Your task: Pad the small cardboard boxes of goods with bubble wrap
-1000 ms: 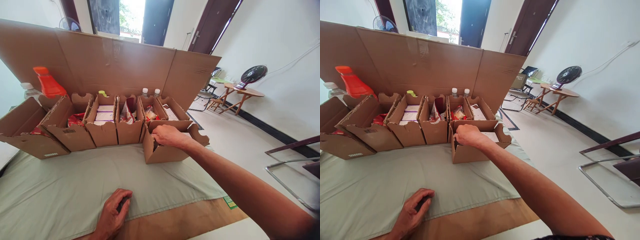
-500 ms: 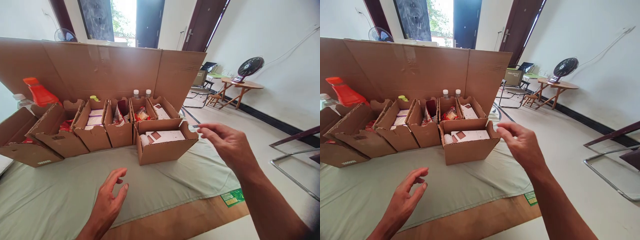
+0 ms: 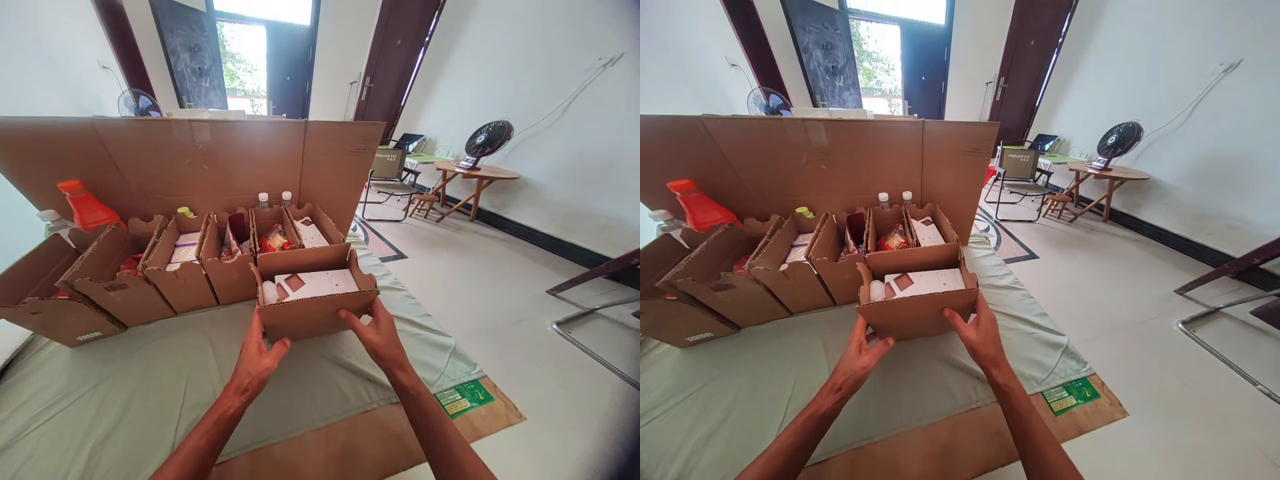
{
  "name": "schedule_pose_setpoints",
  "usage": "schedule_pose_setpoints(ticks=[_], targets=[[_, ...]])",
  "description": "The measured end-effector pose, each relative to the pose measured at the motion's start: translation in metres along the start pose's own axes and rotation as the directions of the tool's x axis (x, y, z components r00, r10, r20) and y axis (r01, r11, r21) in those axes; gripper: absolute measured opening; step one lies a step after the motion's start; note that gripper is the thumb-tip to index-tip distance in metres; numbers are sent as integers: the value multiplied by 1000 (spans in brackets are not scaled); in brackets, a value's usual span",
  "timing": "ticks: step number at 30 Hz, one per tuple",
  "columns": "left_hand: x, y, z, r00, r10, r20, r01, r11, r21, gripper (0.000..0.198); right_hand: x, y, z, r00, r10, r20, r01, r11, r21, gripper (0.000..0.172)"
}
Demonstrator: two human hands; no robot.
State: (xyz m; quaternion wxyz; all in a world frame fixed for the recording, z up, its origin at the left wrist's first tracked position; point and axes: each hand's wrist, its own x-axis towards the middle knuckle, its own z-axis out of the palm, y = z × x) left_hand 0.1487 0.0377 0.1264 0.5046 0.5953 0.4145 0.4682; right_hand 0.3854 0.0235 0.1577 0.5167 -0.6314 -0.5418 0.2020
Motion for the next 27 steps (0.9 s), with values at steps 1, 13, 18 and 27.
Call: schedule_pose_setpoints(ticks=[1, 13, 18, 27], targets=[[-7, 11, -3, 1000, 4, -1, -4, 1000, -6, 65, -5, -10, -5, 1000, -23, -21, 23, 1000, -6, 51], [-74, 12, -49, 987, 6, -159, 25, 981, 192, 53, -61, -41, 20, 995, -99, 18, 98, 995, 32, 46], [-71, 34, -63, 975, 85, -203, -44, 978, 202, 56, -61, -68, 23, 988, -153, -16, 153, 988, 25, 42], [-92, -12, -60, 968, 52, -244, 10, 969, 247, 53, -101, -33, 39, 988, -148, -33, 145, 986, -77, 56]])
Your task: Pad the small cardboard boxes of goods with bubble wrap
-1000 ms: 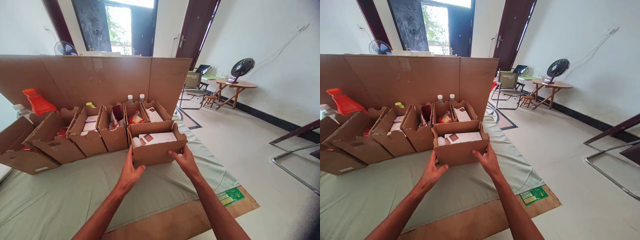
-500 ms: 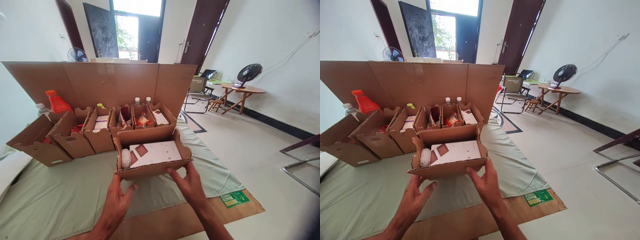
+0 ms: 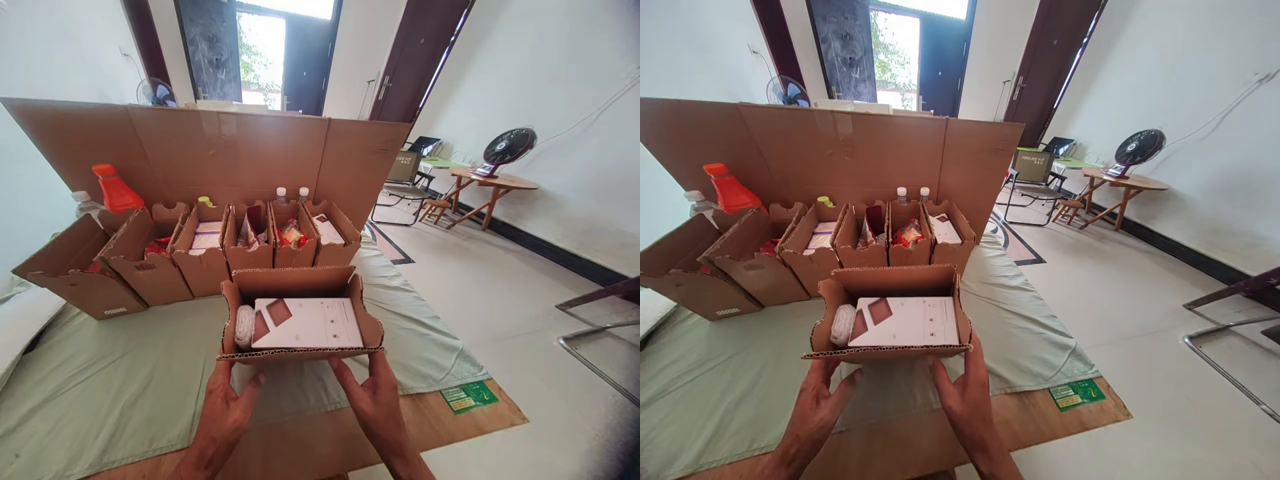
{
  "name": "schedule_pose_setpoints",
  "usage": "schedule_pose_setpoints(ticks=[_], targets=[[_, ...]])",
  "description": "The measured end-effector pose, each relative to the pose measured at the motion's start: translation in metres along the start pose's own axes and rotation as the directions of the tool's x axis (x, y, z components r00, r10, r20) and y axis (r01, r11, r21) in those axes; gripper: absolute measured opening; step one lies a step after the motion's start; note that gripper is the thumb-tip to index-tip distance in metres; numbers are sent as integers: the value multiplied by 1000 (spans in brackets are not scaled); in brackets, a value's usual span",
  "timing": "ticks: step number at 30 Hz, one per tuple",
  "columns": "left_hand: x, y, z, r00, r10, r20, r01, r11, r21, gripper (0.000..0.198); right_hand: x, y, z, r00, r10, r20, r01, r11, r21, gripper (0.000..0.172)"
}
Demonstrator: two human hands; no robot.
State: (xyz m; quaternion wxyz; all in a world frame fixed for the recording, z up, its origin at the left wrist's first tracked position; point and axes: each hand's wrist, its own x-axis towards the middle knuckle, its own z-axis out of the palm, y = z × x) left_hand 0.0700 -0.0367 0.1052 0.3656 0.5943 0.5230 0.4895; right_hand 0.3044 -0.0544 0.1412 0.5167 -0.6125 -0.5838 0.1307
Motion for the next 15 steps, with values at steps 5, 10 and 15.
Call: schedule_pose_setpoints(ticks=[5, 10, 15], targets=[[-16, -26, -2, 999, -28, 26, 26, 998, 52, 56, -39, 36, -1, 997, 77, 11, -76, 994, -79, 56], [-14, -33, -7, 995, -58, 82, 55, 998, 39, 57, -32, 52, -18, 985, 145, 92, -141, 989, -50, 71], [-25, -49, -11, 989, -113, 92, 109, 993, 47, 55, -24, 54, -16, 961, 188, 205, -190, 982, -12, 71]])
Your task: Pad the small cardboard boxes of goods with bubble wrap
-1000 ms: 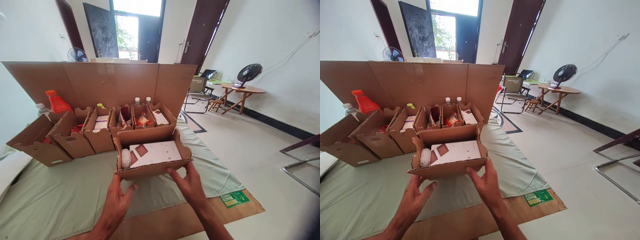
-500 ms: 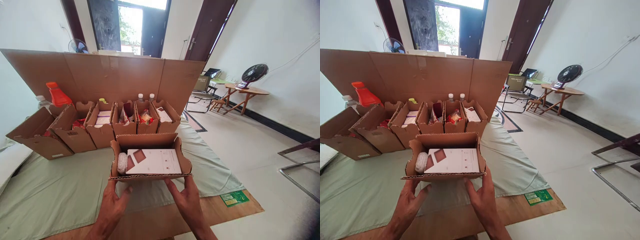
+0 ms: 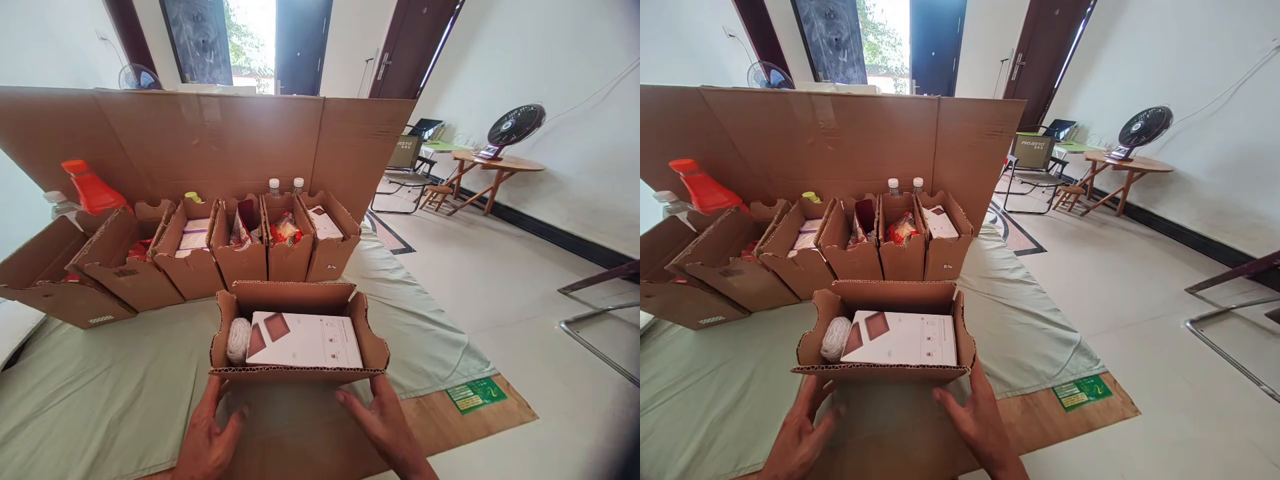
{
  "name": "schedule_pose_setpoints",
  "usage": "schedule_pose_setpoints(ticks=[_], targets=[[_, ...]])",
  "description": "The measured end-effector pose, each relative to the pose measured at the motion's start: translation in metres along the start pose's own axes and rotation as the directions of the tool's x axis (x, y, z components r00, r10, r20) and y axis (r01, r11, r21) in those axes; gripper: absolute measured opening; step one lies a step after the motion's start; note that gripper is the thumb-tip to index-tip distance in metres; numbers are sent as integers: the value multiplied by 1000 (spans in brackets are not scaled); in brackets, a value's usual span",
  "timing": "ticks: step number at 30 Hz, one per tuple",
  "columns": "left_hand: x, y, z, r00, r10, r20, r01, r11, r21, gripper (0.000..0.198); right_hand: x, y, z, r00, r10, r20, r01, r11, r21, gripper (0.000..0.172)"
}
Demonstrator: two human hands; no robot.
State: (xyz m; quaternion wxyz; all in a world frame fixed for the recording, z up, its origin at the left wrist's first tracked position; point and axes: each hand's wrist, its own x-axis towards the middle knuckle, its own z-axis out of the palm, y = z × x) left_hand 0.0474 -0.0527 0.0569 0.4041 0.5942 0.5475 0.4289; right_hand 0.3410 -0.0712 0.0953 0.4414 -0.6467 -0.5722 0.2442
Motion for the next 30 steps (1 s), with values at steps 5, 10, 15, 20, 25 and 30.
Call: schedule_pose_setpoints(ticks=[5, 10, 15, 20, 25, 30], targets=[[-12, -4, 8, 998, 58, 0, -58, 998, 28, 57, -6, 6, 7, 1000, -17, 9, 16, 996, 88, 67], [-31, -9, 46, 978, 127, 165, -127, 992, -13, 76, 15, 32, -20, 987, -14, -158, 38, 988, 150, 55], [-31, 18, 116, 890, 156, 429, -82, 979, -185, 108, 85, 50, -65, 940, -65, -335, 109, 987, 115, 59], [-25, 55, 178, 788, 177, 589, -84, 980, -181, 109, 115, 53, -99, 930, -31, -366, 68, 994, 86, 66], [-12, 42, 171, 706, 356, 612, -318, 932, -175, 76, 52, 69, -99, 973, -29, -229, 64, 988, 144, 58], [27, 13, 121, 810, 505, 298, -555, 824, 112, 46, 13, 78, -59, 987, -3, -158, 11, 999, 50, 87]])
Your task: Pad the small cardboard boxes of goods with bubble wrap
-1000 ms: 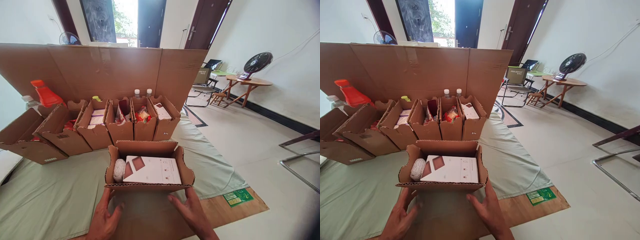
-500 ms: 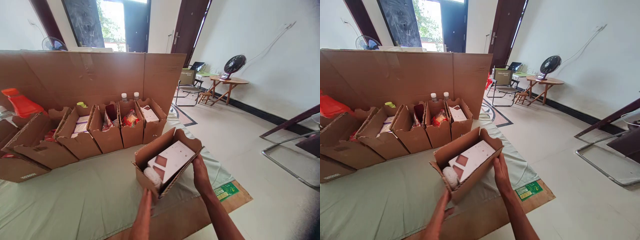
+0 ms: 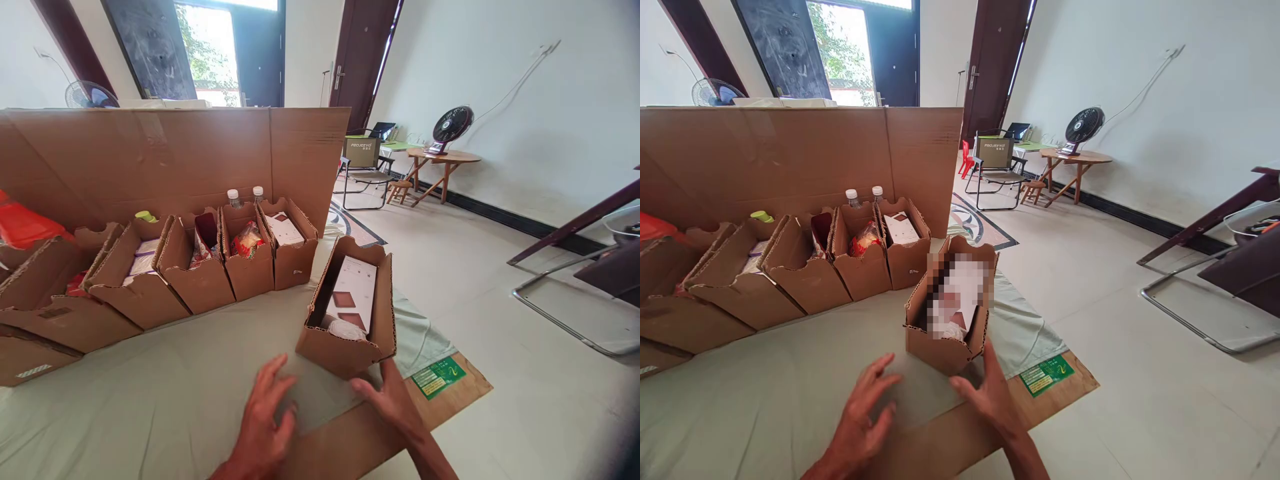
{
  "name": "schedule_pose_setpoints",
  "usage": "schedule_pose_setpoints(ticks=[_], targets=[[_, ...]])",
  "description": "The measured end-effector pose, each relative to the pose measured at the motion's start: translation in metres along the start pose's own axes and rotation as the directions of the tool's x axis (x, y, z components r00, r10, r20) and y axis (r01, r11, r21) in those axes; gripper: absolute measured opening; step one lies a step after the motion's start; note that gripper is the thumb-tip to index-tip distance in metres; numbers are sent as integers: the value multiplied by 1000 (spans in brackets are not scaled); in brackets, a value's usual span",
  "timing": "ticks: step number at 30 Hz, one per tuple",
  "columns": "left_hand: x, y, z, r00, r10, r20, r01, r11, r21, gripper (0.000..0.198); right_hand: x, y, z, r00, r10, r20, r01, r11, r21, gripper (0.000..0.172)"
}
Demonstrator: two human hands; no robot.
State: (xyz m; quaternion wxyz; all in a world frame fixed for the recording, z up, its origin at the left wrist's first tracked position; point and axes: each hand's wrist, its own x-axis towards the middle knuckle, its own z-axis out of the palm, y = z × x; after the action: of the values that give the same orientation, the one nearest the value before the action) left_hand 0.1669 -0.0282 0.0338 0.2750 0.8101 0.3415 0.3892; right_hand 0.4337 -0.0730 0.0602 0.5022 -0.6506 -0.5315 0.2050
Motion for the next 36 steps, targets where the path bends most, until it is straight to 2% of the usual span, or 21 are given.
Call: schedule_pose_setpoints(ticks=[2, 4, 6, 9, 12, 15, 21, 24, 27, 30, 32, 34, 36], targets=[[3, -16, -10, 993, 4, -118, 12, 991, 133, 42, 5, -4, 13, 1000, -5, -16, 3, 998, -67, 87], [5, -26, -13, 985, 37, -168, 2, 974, 225, 38, 17, -5, 16, 999, -2, -42, -2, 995, -100, 80], [4, -32, -11, 981, 61, -182, -8, 960, 279, 37, 34, 2, 7, 998, 15, -61, -22, 993, -112, 70], [1, -33, -7, 981, 65, -185, -5, 952, 307, 35, 63, 22, -17, 996, 53, -66, -60, 993, -100, 55], [1, -32, -6, 984, 68, -164, -12, 946, 324, 32, 99, 37, -36, 998, 52, -20, -53, 998, -43, 49], [1, -33, -8, 983, 96, -155, -37, 936, 350, 32, 138, 40, -42, 999, 23, 36, -22, 1000, -12, 49], [-3, -47, -10, 980, 177, -90, -127, 906, 405, 32, 205, 35, -37, 986, -8, 168, 7, 1000, 5, 46], [-4, -48, -6, 982, 145, -124, -88, 922, 377, 28, 227, 34, -29, 975, -26, 220, 22, 1000, 21, 46], [-3, -46, -2, 977, 94, -193, -26, 944, 330, 28, 242, 34, -19, 974, -33, 224, 29, 999, 23, 45], [-3, -47, -2, 976, 133, -171, -73, 944, 321, 31, 247, 35, -10, 985, -30, 172, 30, 1000, 1, 42], [-3, -49, -3, 976, 143, -166, -85, 945, 316, 33, 241, 35, -8, 995, -21, 95, 25, 999, -36, 43], [-4, -50, -3, 976, 118, -181, -58, 950, 306, 33, 227, 30, -8, 999, -14, -44, 10, 996, -93, 44], [-4, -50, -4, 981, 102, -168, -48, 954, 297, 32, 207, 17, -7, 975, -24, -223, -9, 989, -146, 39]])
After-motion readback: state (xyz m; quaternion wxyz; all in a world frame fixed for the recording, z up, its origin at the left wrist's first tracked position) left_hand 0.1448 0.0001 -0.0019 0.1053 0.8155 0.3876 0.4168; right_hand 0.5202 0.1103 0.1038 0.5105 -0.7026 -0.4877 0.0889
